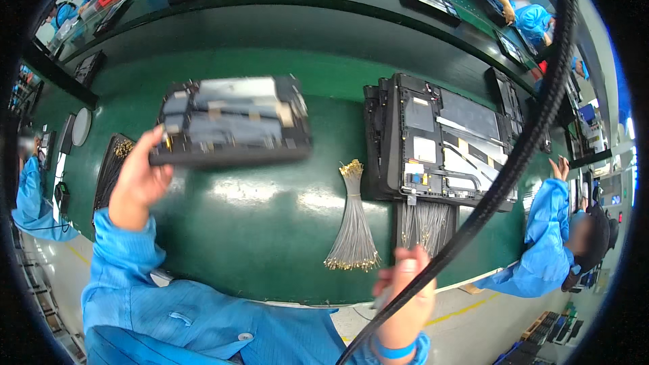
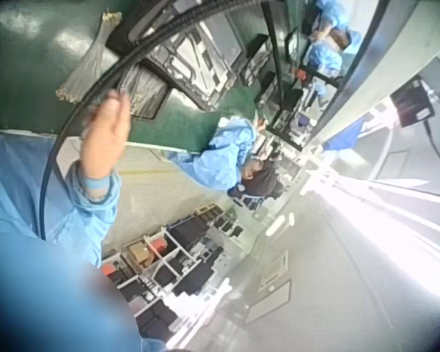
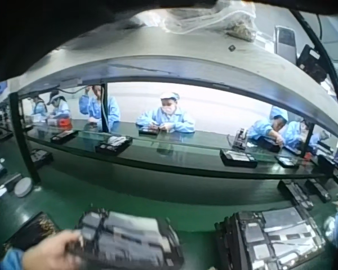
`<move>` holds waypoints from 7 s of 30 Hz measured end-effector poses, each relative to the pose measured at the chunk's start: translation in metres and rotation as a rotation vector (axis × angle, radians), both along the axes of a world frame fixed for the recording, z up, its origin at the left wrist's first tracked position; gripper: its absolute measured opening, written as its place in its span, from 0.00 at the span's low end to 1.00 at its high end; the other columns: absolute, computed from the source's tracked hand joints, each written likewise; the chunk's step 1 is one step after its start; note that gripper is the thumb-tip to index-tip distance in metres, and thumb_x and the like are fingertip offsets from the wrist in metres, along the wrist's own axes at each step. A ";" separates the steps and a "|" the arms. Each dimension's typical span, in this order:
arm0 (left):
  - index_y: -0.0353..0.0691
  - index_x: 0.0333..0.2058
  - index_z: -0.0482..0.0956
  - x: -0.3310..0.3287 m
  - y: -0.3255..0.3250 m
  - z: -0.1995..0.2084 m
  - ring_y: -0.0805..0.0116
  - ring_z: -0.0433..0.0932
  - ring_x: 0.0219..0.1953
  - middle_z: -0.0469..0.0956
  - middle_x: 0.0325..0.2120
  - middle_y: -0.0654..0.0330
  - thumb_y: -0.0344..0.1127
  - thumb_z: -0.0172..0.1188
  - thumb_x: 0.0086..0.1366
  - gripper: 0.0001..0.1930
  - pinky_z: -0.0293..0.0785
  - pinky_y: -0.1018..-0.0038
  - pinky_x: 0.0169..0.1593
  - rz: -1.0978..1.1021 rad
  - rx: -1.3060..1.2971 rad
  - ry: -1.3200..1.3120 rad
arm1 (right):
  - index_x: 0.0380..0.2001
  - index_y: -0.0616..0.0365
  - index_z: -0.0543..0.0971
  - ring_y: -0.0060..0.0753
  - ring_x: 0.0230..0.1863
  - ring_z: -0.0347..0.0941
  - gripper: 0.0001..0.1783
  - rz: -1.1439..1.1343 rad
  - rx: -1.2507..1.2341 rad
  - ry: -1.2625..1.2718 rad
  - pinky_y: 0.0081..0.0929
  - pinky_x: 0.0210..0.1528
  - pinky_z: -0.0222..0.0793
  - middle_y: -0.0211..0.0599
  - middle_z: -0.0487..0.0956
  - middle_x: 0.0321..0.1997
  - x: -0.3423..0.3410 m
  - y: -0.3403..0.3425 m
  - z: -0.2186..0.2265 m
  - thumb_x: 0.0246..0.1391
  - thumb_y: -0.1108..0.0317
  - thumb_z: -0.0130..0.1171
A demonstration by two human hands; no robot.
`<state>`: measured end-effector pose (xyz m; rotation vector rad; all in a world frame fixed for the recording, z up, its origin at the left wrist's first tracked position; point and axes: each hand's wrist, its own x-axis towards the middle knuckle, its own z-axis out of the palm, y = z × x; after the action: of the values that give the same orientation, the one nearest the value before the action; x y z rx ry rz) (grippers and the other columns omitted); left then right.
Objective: Assembling electronic devices by installing internal components and routing antenna wires on an assembly line.
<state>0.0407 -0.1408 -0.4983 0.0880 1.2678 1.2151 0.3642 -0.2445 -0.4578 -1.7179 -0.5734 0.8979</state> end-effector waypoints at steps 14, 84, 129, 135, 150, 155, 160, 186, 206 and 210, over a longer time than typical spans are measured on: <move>0.29 0.55 0.44 0.210 0.032 0.007 0.66 0.63 0.47 0.62 0.46 0.50 0.47 0.51 0.56 0.37 0.62 0.74 0.48 -0.769 0.529 0.244 | 0.43 0.54 0.67 0.20 0.17 0.60 0.28 -0.305 0.043 -0.170 0.13 0.12 0.53 0.30 0.69 0.30 0.192 0.087 -0.021 0.45 0.44 0.49; 0.44 0.28 0.74 0.037 -0.110 -0.036 0.73 0.65 0.22 0.65 0.17 0.68 0.31 0.54 0.42 0.11 0.64 0.79 0.23 -0.794 1.047 1.598 | 0.32 0.61 0.73 0.18 0.18 0.63 0.12 0.922 -0.502 0.484 0.14 0.19 0.59 0.32 0.71 0.23 -0.115 0.005 -0.074 0.49 0.64 0.46; 0.40 0.29 0.72 0.033 -0.111 -0.047 0.61 0.66 0.39 0.70 0.30 0.60 0.33 0.50 0.47 0.09 0.61 0.69 0.42 -0.721 0.865 1.859 | 0.41 0.59 0.66 0.41 0.26 0.68 0.25 1.081 0.976 -0.658 0.31 0.27 0.67 0.40 0.72 0.25 -0.146 0.039 -0.090 0.33 0.79 0.55; 0.38 0.27 0.71 0.021 -0.129 -0.033 0.68 0.69 0.21 0.69 0.23 0.59 0.45 0.46 0.59 0.15 0.64 0.71 0.24 -0.588 -0.075 0.693 | 0.45 0.61 0.62 0.33 0.25 0.70 0.16 0.769 0.292 -0.109 0.26 0.29 0.66 0.40 0.72 0.24 -0.136 0.041 -0.111 0.53 0.69 0.39; 0.30 0.46 0.64 0.027 -0.141 -0.036 0.78 0.67 0.24 0.68 0.24 0.64 0.35 0.48 0.57 0.20 0.67 0.82 0.27 -0.570 -0.159 0.159 | 0.53 0.62 0.52 0.28 0.26 0.69 0.26 0.702 0.076 0.448 0.22 0.28 0.66 0.40 0.73 0.25 -0.134 0.051 -0.082 0.52 0.67 0.44; 0.30 0.45 0.65 0.028 -0.123 -0.052 0.78 0.67 0.23 0.68 0.24 0.64 0.34 0.48 0.57 0.18 0.67 0.82 0.26 -0.531 -0.068 0.097 | 0.49 0.64 0.61 0.31 0.25 0.70 0.22 0.979 -0.066 0.141 0.26 0.29 0.66 0.40 0.74 0.27 -0.138 0.054 -0.074 0.49 0.68 0.45; 0.31 0.39 0.68 0.030 -0.118 -0.049 0.78 0.68 0.23 0.68 0.24 0.64 0.35 0.48 0.57 0.14 0.66 0.83 0.25 -0.529 -0.083 0.122 | 0.41 0.62 0.68 0.47 0.31 0.71 0.22 1.422 0.013 -0.589 0.36 0.34 0.66 0.49 0.74 0.29 -0.155 0.072 -0.073 0.47 0.58 0.46; 0.34 0.37 0.64 0.036 -0.120 -0.056 0.74 0.71 0.24 0.68 0.24 0.61 0.45 0.44 0.60 0.17 0.72 0.78 0.21 -0.397 -0.080 0.170 | 0.28 0.63 0.75 0.41 0.33 0.69 0.12 0.356 -0.277 -0.989 0.29 0.37 0.64 0.43 0.74 0.29 0.035 -0.055 -0.106 0.44 0.64 0.54; 0.38 0.31 0.72 0.087 -0.130 -0.027 0.73 0.65 0.15 0.65 0.15 0.67 0.32 0.55 0.44 0.12 0.58 0.78 0.15 -0.879 1.400 1.274 | 0.28 0.58 0.73 0.22 0.26 0.67 0.07 1.164 -0.311 0.528 0.18 0.27 0.64 0.30 0.72 0.23 -0.035 -0.038 -0.052 0.48 0.66 0.52; 0.39 0.30 0.72 0.102 -0.101 -0.040 0.71 0.67 0.22 0.66 0.19 0.65 0.32 0.54 0.44 0.11 0.63 0.78 0.22 -0.936 1.111 1.650 | 0.37 0.58 0.68 0.23 0.26 0.67 0.11 0.472 -0.154 0.733 0.20 0.29 0.64 0.35 0.72 0.28 -0.052 -0.014 -0.068 0.50 0.66 0.49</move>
<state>0.1428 -0.2420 -0.5387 2.5709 1.2531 0.6610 0.3117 -0.2589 -0.5262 -1.2547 -0.4130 1.8360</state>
